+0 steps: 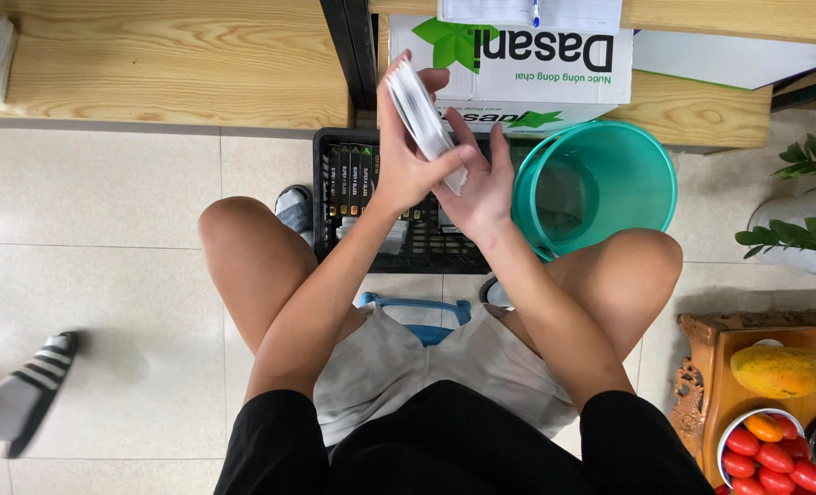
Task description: The person removes screen protectors from cardboard boxes, counts them, and places them into a black plastic crate by hand.
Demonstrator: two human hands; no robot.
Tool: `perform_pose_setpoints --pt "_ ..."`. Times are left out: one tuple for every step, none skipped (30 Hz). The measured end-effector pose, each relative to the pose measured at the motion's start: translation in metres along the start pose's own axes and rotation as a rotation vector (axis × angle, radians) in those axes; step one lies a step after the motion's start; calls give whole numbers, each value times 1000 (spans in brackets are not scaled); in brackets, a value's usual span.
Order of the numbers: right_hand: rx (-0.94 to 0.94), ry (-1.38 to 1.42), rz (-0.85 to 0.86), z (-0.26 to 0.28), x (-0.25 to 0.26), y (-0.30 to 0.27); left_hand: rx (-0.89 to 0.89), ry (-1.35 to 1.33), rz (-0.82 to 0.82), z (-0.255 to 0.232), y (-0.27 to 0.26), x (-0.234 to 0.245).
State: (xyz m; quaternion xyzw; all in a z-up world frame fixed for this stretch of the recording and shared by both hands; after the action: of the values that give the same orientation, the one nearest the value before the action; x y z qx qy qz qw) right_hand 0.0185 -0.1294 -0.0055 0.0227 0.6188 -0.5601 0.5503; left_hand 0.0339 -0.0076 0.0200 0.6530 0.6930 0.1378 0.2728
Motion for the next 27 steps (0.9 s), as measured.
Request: perform_pose_setpoints --pt "0 1 -3 -1 5 4 3 -1 0 0 0 0" --pt "27 -3 29 0 10 8 -4 -35 16 0 0 -1" --pt "53 -7 60 0 14 12 -12 -68 33 1 1 -2" --pt "53 -7 57 0 20 15 -9 -70 32 -1 3 -1" --pt "66 -17 206 0 22 17 -20 -45 30 -3 5 0" --pt "77 -26 358 -1 24 20 -32 -18 29 -6 7 2" --pt "77 -25 356 -3 26 20 -30 -18 29 -8 9 3" --pt "41 -52 440 -5 27 19 -6 -4 12 -11 10 5" --pt "5 -79 525 -7 27 18 18 11 -5 -13 11 7" --pt "3 -81 522 -7 25 19 18 9 -8 -12 10 7" --pt "-21 -37 483 -8 23 20 18 -10 -45 -12 9 9" --pt "-48 8 442 -11 22 20 21 -28 -83 -12 6 10" --pt "-51 7 437 -12 22 19 24 -28 -87 -13 5 10" --pt "-57 77 460 -13 21 19 13 58 -55 -16 5 10" --pt "-62 148 482 -13 20 18 3 143 -22 -18 5 10" --pt "-62 147 479 -15 21 17 5 142 -23 -14 2 10" --pt "-24 27 489 -17 22 17 0 107 -61 -11 0 12" --pt "11 -95 496 -19 23 15 -2 73 -101 -8 -4 12" --pt "9 -97 490 -18 16 11 2 70 -106 -12 -3 15" --pt "-27 3 450 -16 9 8 -10 44 -105 -16 -2 17" --pt "-62 102 409 -15 2 6 -22 18 -103 -21 -1 20" --pt "-67 98 404 -16 4 7 -19 18 -111 -22 -2 19" --pt "-40 101 419 -16 5 9 -14 35 -93 -23 -3 18" --pt "-10 102 432 -15 7 10 -8 49 -73 -24 -5 17" --pt "-13 97 425 -16 6 9 -5 45 -81 -28 -4 16" --pt "-19 52 418 -18 5 8 71 62 -114 -31 -5 16" --pt "-25 7 412 -20 3 6 146 78 -147 -35 -6 17"
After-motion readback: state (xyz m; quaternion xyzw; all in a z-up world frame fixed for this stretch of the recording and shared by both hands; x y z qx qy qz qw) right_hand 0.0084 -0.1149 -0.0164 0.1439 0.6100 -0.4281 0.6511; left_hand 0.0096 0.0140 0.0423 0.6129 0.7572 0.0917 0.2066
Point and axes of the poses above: each hand's wrist, its own y-axis towards the middle knuckle, its own x-axis out of the back of the hand, z = x × y, the point moved 2 cm from there along y, towards the middle knuckle, and after that the axes turned 10 degrees about -x, right-handed, at the moved point
